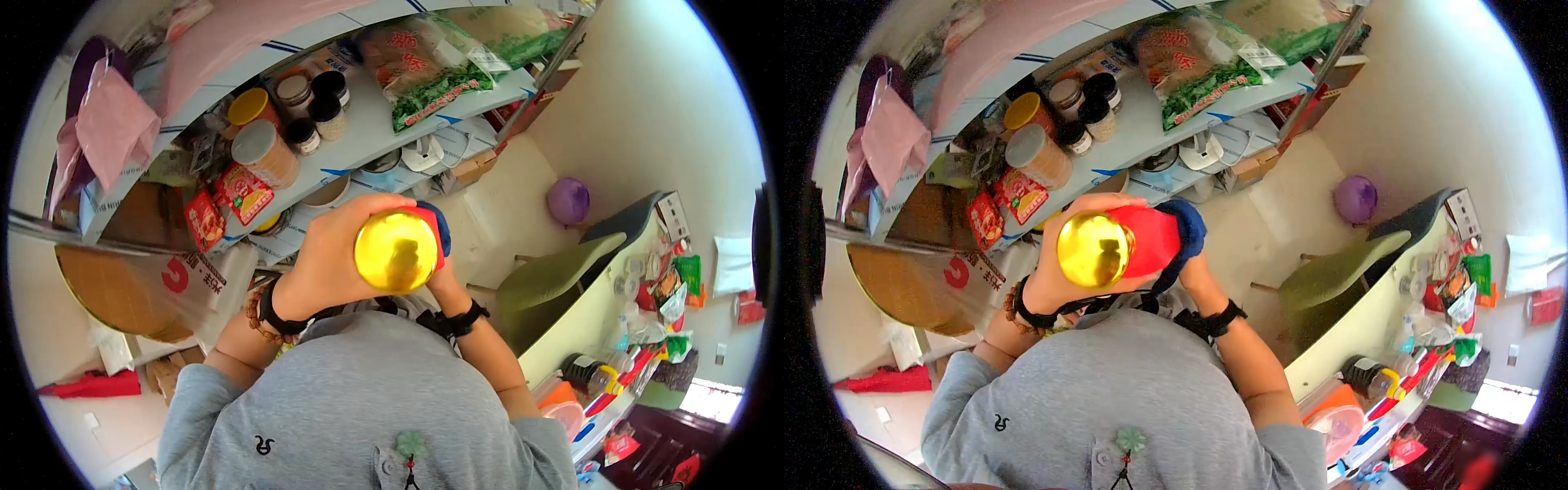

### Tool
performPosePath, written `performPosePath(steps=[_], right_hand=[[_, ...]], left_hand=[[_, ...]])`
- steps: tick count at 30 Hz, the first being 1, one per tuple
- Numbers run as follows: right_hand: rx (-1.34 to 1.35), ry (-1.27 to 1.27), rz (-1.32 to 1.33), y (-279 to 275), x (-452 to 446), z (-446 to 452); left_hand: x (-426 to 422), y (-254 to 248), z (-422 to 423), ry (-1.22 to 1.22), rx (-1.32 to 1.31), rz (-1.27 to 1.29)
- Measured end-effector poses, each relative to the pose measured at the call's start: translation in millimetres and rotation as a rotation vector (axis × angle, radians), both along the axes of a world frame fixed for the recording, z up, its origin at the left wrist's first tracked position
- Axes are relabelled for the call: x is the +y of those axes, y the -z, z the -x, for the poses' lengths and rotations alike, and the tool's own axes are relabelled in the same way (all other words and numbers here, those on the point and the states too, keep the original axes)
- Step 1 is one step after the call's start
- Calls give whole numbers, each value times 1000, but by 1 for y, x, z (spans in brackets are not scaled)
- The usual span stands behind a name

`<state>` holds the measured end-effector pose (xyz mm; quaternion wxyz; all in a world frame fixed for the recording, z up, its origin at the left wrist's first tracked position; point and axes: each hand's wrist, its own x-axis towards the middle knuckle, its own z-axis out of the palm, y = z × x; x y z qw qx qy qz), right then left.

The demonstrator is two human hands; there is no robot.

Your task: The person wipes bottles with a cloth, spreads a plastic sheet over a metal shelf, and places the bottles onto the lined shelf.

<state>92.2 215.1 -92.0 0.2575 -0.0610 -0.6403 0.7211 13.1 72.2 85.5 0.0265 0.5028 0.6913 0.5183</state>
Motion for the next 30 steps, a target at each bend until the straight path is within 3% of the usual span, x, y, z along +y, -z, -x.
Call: performPosePath(steps=[2,6,9,12,14,16,19,22,24,25,28,29,30], right_hand=[[51,-5,-26,-51,-9,-3],[351,192,-773,-122,5,8],[311,111,-680,-117,6,0],[314,128,-794,-62,11,-6],[202,80,-667,-41,11,-6],[108,184,-562,-39,-2,-6],[-18,-152,202,-25,1,1],[-129,-399,1138,-27,9,5],[-163,-460,1120,-19,10,15],[-192,-524,1145,-14,10,18],[-407,-692,1188,-29,4,19],[-298,-1014,1367,-14,5,21],[-349,-1072,1435,-15,1,21]], left_hand=[[0,6,-3,-89,-148,-3],[6,23,-17,-195,-206,-74],[6,22,-26,-203,-198,-79],[-1,12,-36,-272,-185,-63],[-11,9,-35,-213,-202,18],[-11,9,-33,-323,-172,-10],[-10,10,-34,-380,-163,-73],[-6,22,-36,-429,-148,-158],[-2,29,-40,-452,-123,-208],[-10,30,-39,-413,-173,-91],[-20,29,-32,-77,-584,-302],[-31,33,-23,-3,-538,-163],[-42,37,-14,75,-479,-29]])
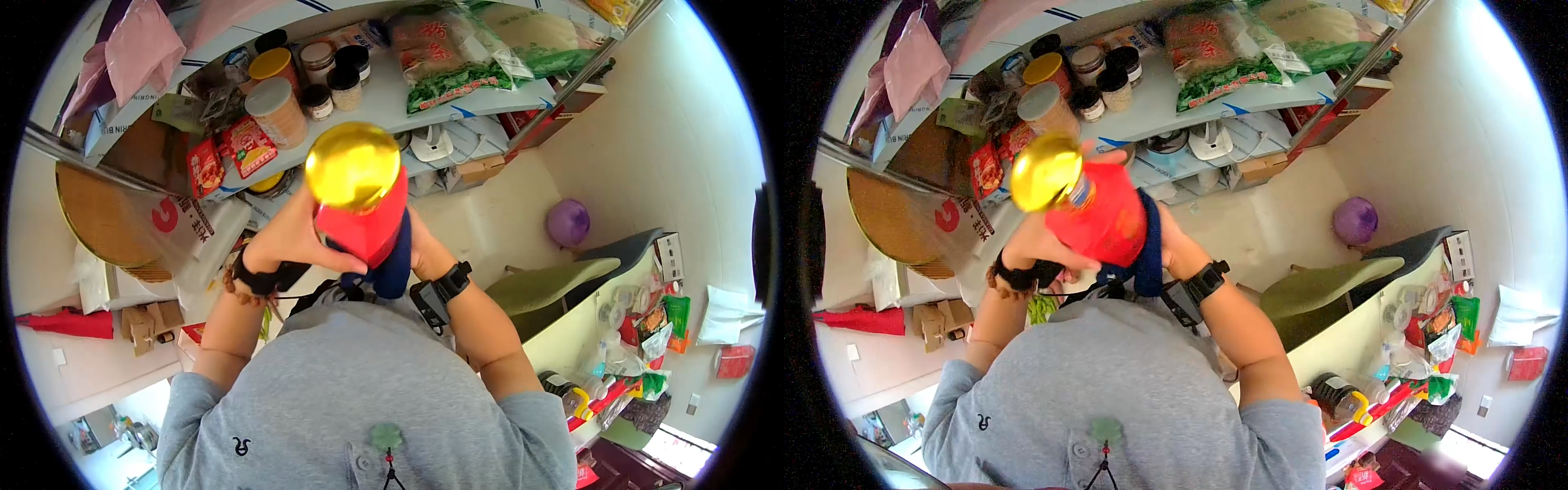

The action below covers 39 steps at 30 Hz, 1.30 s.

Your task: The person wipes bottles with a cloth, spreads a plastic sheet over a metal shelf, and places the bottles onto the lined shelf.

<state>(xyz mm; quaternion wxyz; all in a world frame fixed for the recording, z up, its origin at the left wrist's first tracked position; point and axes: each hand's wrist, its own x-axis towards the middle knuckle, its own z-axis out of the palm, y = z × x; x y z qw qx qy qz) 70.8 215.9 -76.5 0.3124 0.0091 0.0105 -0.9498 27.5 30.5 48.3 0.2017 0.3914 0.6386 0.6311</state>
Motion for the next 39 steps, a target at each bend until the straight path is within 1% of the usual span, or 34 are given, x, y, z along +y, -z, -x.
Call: performPosePath(steps=[1,2,3,4,5,6,7,8,10,11,12,14,15,17,18,19,22,23,26,27,28,30,31,32,33,34,35,36,37,38,39], right_hand=[[-33,-73,58,-4,-7,1],[-65,-143,115,-11,-14,1],[-211,-44,-402,-35,-22,-1],[-83,-20,-222,-32,-23,0],[42,1,-41,-26,-23,1],[168,19,138,-22,-23,3],[285,114,-34,-32,-25,2],[387,208,-216,-42,-27,2],[378,445,-868,-56,-42,-4],[624,494,-1100,-32,-42,0],[795,501,-1296,-50,-42,-6],[1038,589,-1357,-71,-45,3],[977,624,-1274,-85,-51,0],[864,675,-1105,-107,-63,-10],[967,706,-1195,-101,-64,-12],[1069,737,-1281,-91,-63,-15],[1210,780,-1421,-73,-63,-17],[1184,808,-1404,-64,-67,-16],[1062,794,-1265,-84,-74,-18],[1090,832,-1251,-93,-76,-18],[1119,871,-1236,-103,-79,-17],[1331,1053,-1291,-115,-81,-8],[1435,1140,-1309,-123,-81,-4],[1415,1036,-1300,-123,-80,-1],[1397,929,-1288,-122,-79,1],[1383,817,-1272,-120,-79,3],[1339,826,-1313,-112,-81,1],[1324,893,-1339,-105,-82,-2],[1312,957,-1354,-101,-85,-5],[1263,921,-1399,-101,-87,-9],[1214,885,-1443,-102,-90,-13]], left_hand=[[-9,14,5,87,29,86],[-11,25,2,77,46,81],[-12,36,-2,66,64,76],[-14,46,-5,56,82,71],[-15,54,-11,-49,101,32],[-6,50,-17,-139,24,-103],[2,46,-23,-224,-39,-245],[5,45,-24,-324,-54,-297],[5,41,-21,-466,-64,-341],[0,39,-20,-503,-68,-283],[-5,43,-18,-530,17,-249],[-16,54,-15,-582,190,-178],[-19,52,-17,-596,209,-162],[-17,41,-23,-595,193,-222],[-18,37,-26,-600,185,-251],[-22,37,-31,-544,86,-285],[-21,31,-46,-569,56,-376],[-14,23,-47,-565,52,-470],[-25,9,-47,-694,113,-340],[-27,3,-45,-670,81,-332],[-33,9,-43,-709,98,-240],[-46,36,-39,-776,132,-49],[-44,43,-43,-801,-26,-148],[-43,51,-47,-832,-179,-261],[-36,39,-51,-841,-148,-251],[-40,37,-49,-827,-36,-215],[-44,35,-47,-816,77,-183],[-47,33,-46,-808,190,-157],[-46,26,-45,-805,205,-203],[-43,15,-46,-807,224,-246],[-41,4,-46,-807,129,-297]])
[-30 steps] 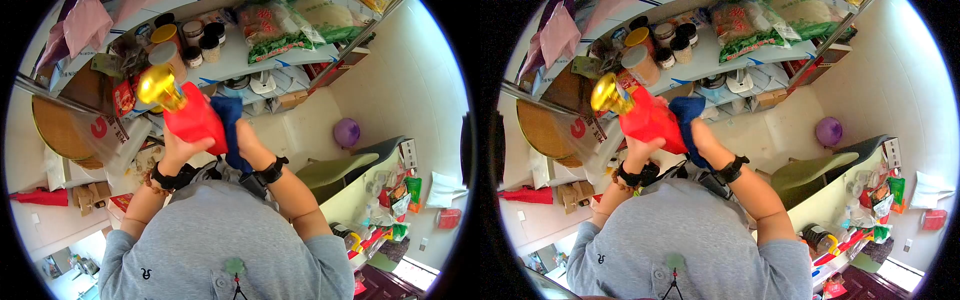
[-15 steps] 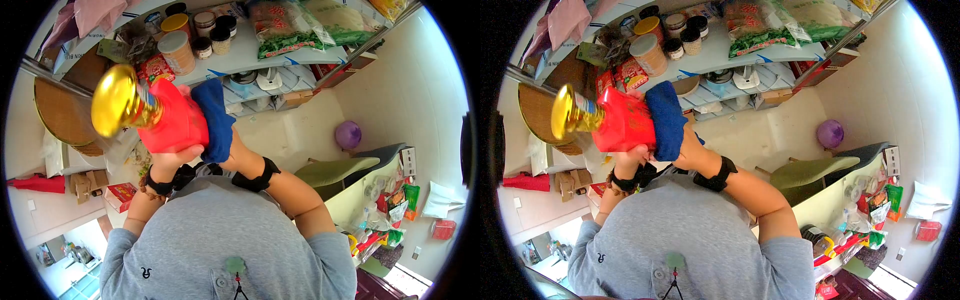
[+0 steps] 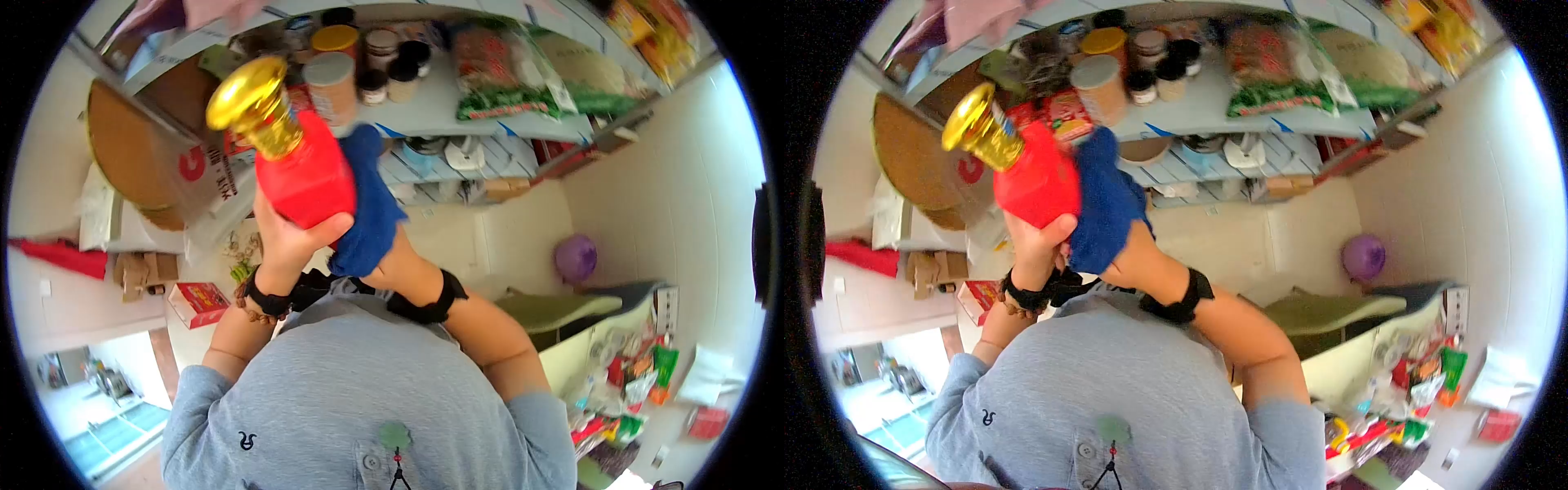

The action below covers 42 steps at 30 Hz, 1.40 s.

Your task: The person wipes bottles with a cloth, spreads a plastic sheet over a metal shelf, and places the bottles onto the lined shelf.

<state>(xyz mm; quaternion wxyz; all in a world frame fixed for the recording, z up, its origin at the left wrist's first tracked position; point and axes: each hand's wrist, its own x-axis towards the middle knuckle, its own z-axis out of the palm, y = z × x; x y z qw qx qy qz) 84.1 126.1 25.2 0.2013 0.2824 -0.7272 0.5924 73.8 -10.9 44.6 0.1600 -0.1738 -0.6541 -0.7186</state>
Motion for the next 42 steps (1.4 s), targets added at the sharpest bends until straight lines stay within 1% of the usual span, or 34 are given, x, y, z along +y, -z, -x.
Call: performPosePath(steps=[1,2,3,4,6,8,9,10,13,14,15,17,18,19,21,22,23,24,25,26,29,30,32,33,34,37,38,40,42], right_hand=[[67,73,-9,11,-4,-3],[-94,-45,71,17,-3,-3],[-256,-158,145,21,-3,-1],[-201,-96,183,25,-6,7],[-312,-152,296,25,-7,7],[-146,-71,267,14,-8,7],[-220,-67,272,6,-8,3],[-296,-62,278,-1,-9,-3],[-220,-80,291,3,-9,-4],[-230,-81,372,1,-14,-4],[-235,-80,453,-1,-18,-1],[13,66,188,-10,-9,9],[-43,43,149,-22,-4,8],[-99,21,109,-29,0,8],[-169,-29,217,-33,7,8],[-183,-22,194,-35,12,6],[-200,-18,172,-36,15,4],[-146,6,111,-30,16,3],[-137,18,138,-16,15,3],[-130,31,165,2,14,3],[-111,25,174,-10,13,5],[-159,-37,234,-32,11,0],[5,-74,140,-43,18,5],[-103,-93,129,-44,23,4],[-209,-111,119,-47,27,0],[-297,-174,168,-59,31,1],[-273,-187,186,-59,33,4],[-319,-231,276,-51,40,11],[-451,-296,418,-34,48,22]], left_hand=[[2,-12,0,21,-61,-80],[5,-19,0,48,-118,-160],[8,-20,0,8,-70,-139],[10,-23,1,-2,-92,-98],[9,-28,3,32,-150,-48],[3,-36,6,199,-184,-70],[-2,-41,6,283,-203,-83],[-8,-48,7,332,-221,29],[-8,-41,13,390,-134,153],[-7,-32,14,319,-47,199],[-4,-27,14,286,-84,117],[0,-18,10,225,-158,-45],[2,-19,9,236,-90,-49],[3,-23,4,280,-180,-146],[6,-38,-6,367,-348,-348],[-5,-40,-2,478,-424,-264],[-6,-38,1,479,-347,-193],[-7,-32,5,475,-273,-120],[-8,-24,8,471,-198,-45],[-5,-12,9,410,-129,-8],[9,6,-1,226,14,-9],[15,14,0,179,-6,-63],[20,23,-1,110,12,-81],[23,24,-2,79,20,-88],[28,20,-3,81,17,-156],[19,18,0,52,46,40],[18,14,-1,41,-8,34],[13,9,0,48,57,126],[13,7,0,46,105,170]])
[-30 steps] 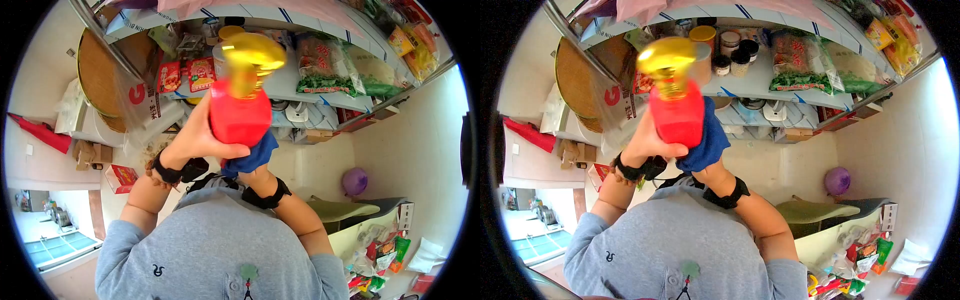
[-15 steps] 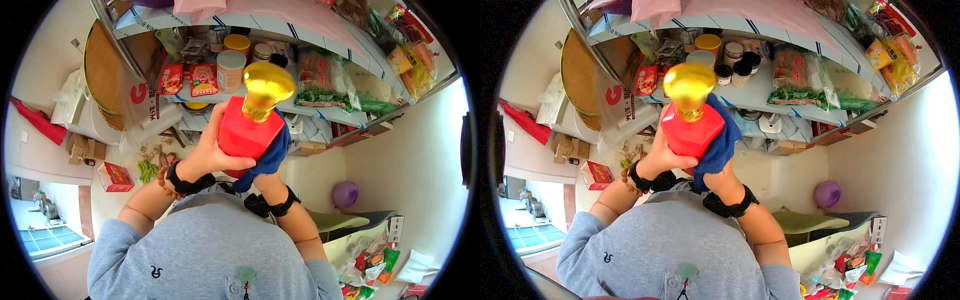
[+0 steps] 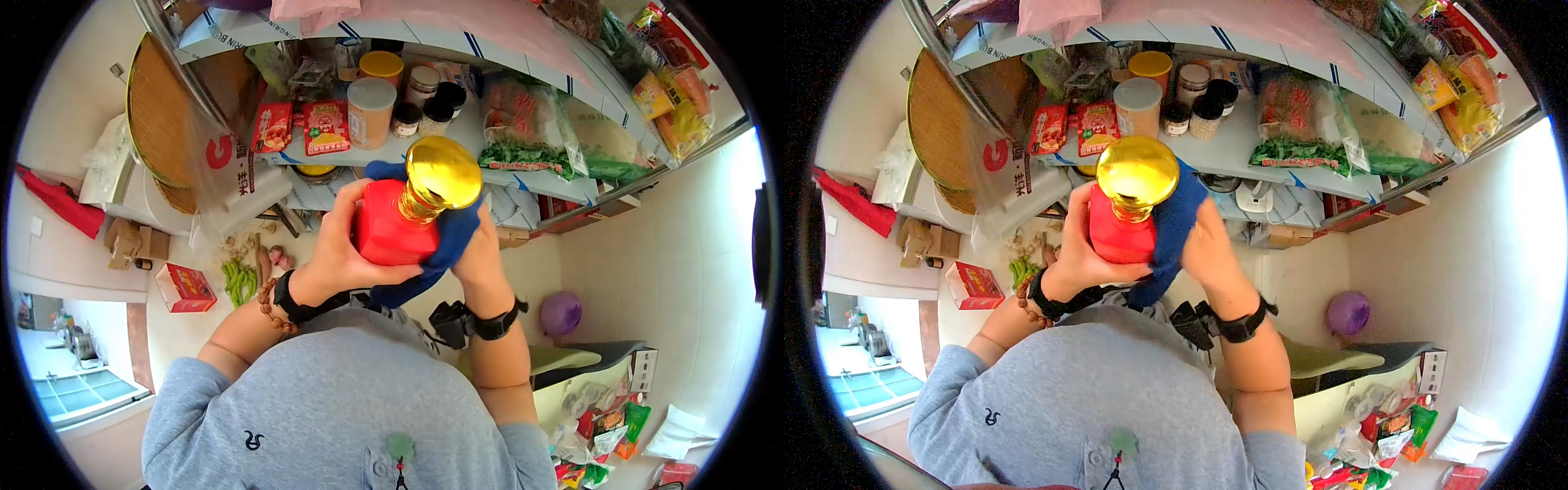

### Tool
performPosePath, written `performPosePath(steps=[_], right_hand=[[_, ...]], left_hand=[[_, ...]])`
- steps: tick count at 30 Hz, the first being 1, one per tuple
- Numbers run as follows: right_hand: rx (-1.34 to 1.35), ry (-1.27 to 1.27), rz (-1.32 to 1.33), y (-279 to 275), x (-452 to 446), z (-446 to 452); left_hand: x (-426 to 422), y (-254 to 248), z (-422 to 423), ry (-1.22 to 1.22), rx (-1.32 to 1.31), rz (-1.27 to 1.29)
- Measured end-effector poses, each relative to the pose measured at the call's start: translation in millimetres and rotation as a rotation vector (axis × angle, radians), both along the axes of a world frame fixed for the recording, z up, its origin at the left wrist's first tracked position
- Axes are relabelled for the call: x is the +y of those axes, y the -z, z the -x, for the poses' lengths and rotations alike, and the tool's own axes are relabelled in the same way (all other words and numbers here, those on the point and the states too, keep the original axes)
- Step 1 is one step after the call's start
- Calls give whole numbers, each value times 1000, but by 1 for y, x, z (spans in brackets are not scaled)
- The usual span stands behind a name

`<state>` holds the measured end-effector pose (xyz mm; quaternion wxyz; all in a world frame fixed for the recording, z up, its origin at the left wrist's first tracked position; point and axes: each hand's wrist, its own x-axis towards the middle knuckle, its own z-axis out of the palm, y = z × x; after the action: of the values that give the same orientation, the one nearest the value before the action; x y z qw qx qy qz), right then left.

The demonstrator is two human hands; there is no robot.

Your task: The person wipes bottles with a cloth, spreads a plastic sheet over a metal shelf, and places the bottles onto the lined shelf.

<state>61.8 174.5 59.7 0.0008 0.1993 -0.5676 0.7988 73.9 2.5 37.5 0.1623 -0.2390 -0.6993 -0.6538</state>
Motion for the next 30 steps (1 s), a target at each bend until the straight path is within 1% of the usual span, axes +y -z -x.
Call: performPosePath(steps=[2,4,7,8,11,12,15,16,17,19,20,22,24,25,26,27,28,30], right_hand=[[-273,-152,-24,-24,6,18],[-495,-143,47,-30,4,19],[189,283,-233,-8,-24,-1],[599,243,-426,-15,-19,9],[594,491,-709,-10,-30,-7],[620,493,-729,-2,-29,-12],[333,323,-386,27,-40,-9],[350,287,-408,30,-40,-8],[367,252,-430,32,-39,-8],[397,323,-475,62,-42,-5],[418,341,-498,74,-42,-3],[387,395,-412,60,-47,-1],[599,528,-599,32,-41,1],[702,609,-684,15,-39,2],[660,493,-627,-12,-39,1],[614,380,-569,-25,-38,4],[506,339,-516,-22,-32,11],[150,90,-253,-11,-19,15]], left_hand=[[1,7,3,-5,-1,25],[1,6,5,19,-29,34],[0,-5,8,60,-46,-59],[-1,-14,7,77,-41,-63],[4,-5,13,-29,-83,-124],[8,-9,12,-79,-114,-137],[6,-16,16,-91,-138,-189],[6,-20,18,-28,-217,-315],[4,-26,21,-40,-203,-355],[-1,-40,28,-69,-170,-439],[-4,-47,33,-28,-148,-471],[-6,-55,37,0,-169,-535],[-4,-70,34,39,-222,-627],[-5,-70,34,46,-210,-607],[-6,-71,34,54,-197,-588],[-6,-71,33,62,-185,-567],[-5,-65,32,69,-129,-499],[-5,-66,30,104,-112,-506]])
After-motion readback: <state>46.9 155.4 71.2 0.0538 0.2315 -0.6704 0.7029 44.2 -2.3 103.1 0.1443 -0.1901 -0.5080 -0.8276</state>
